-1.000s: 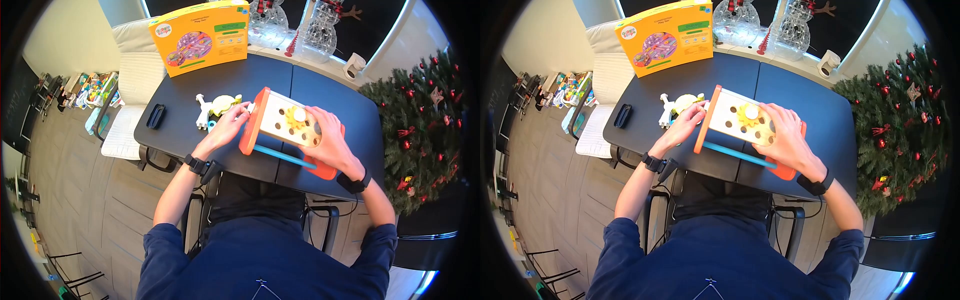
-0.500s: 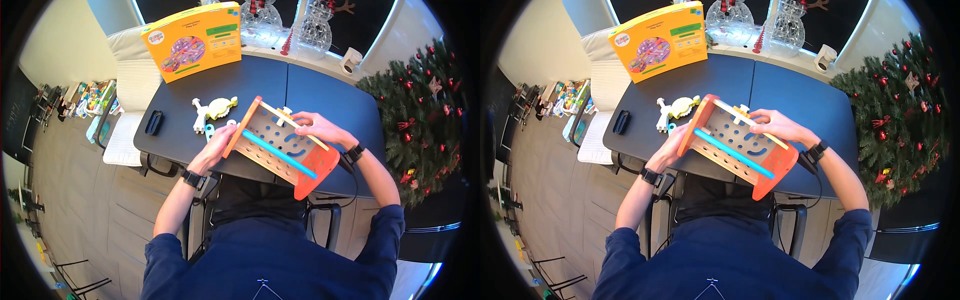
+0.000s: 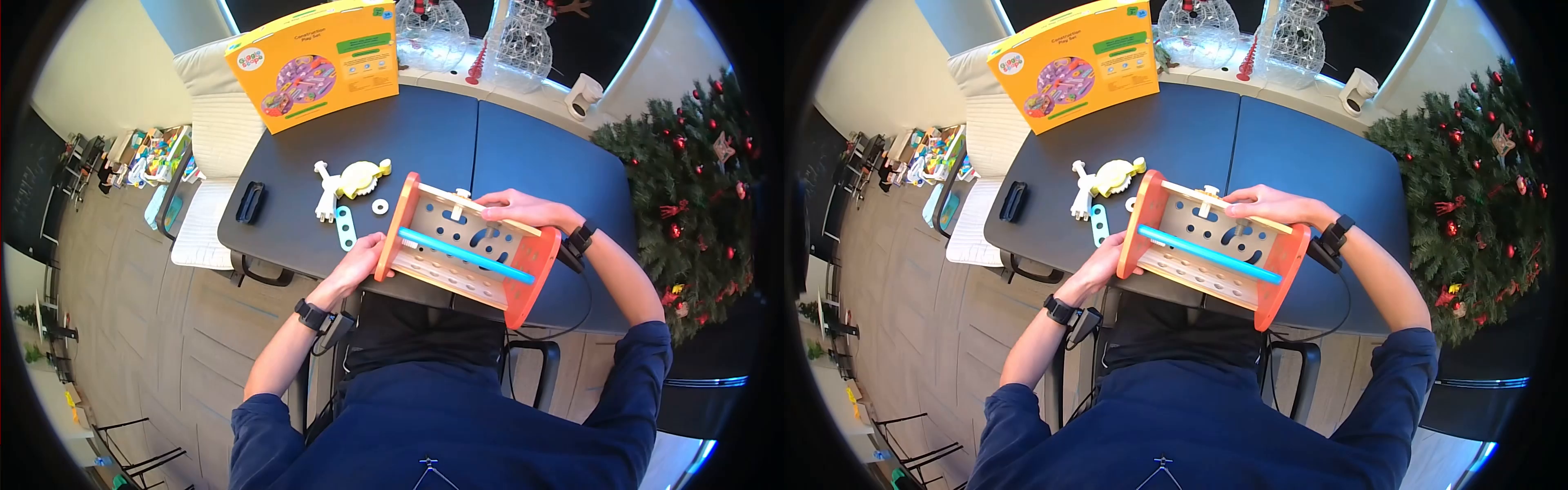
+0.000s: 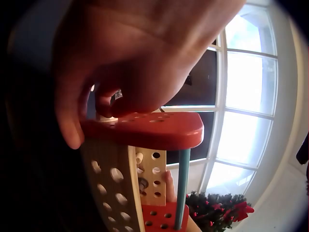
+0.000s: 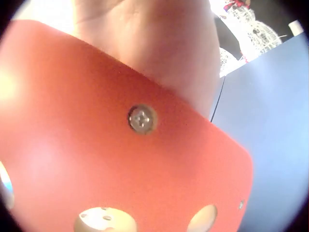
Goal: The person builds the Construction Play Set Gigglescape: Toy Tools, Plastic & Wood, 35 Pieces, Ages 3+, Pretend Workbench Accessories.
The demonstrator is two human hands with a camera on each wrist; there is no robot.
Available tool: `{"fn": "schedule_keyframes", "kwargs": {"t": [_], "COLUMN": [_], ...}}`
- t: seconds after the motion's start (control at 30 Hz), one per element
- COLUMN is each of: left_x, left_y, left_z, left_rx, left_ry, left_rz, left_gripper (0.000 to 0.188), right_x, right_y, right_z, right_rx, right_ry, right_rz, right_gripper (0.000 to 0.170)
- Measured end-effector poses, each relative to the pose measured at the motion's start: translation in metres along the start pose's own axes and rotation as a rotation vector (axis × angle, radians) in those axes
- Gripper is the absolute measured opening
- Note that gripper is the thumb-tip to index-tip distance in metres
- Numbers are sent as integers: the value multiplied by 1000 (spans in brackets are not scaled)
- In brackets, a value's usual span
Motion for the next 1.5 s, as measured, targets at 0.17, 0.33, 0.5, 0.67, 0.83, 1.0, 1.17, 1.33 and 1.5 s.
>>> {"fn": "schedule_keyframes", "kwargs": {"t": [0.17,0.33,0.5,0.67,0.83,1.0,1.17,1.33,1.5], "left_x": [-5,-33,-50,-59,-52,-39,-21,-9,2], "left_y": [40,61,58,52,59,68,71,60,41], "left_z": [36,34,27,32,27,9,-2,7,10], "left_rx": [-540,-1007,-1102,-1080,-1061,-1064,-1079,-1013,-754], "left_ry": [271,331,333,309,317,256,273,336,265], "left_rz": [-68,-263,-275,-285,-301,-278,-294,-300,-107], "left_gripper": [33,33,35,29,27,31,34,39,44], "right_x": [-16,-30,-38,-41,-47,-48,-41,19,107], "right_y": [21,34,52,58,57,48,29,-29,-116], "right_z": [0,2,1,5,6,13,41,77,55], "right_rx": [-159,-265,-298,-263,-192,-38,240,495,547], "right_ry": [-156,-299,-397,-443,-489,-424,-210,132,558], "right_rz": [-38,-48,-117,-185,-131,-110,-65,30,302], "right_gripper": [78,83,94,95,95,89,74,57,30]}}
Point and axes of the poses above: each hand's wrist, its own x-axis away from the middle knuckle, its own z-axis out of the back of the hand, y = z × x, the point moved 10 cm from there along -x, towards the middle knuckle, and after that the axes turned 7 degrees about x, right-handed, at the moved point
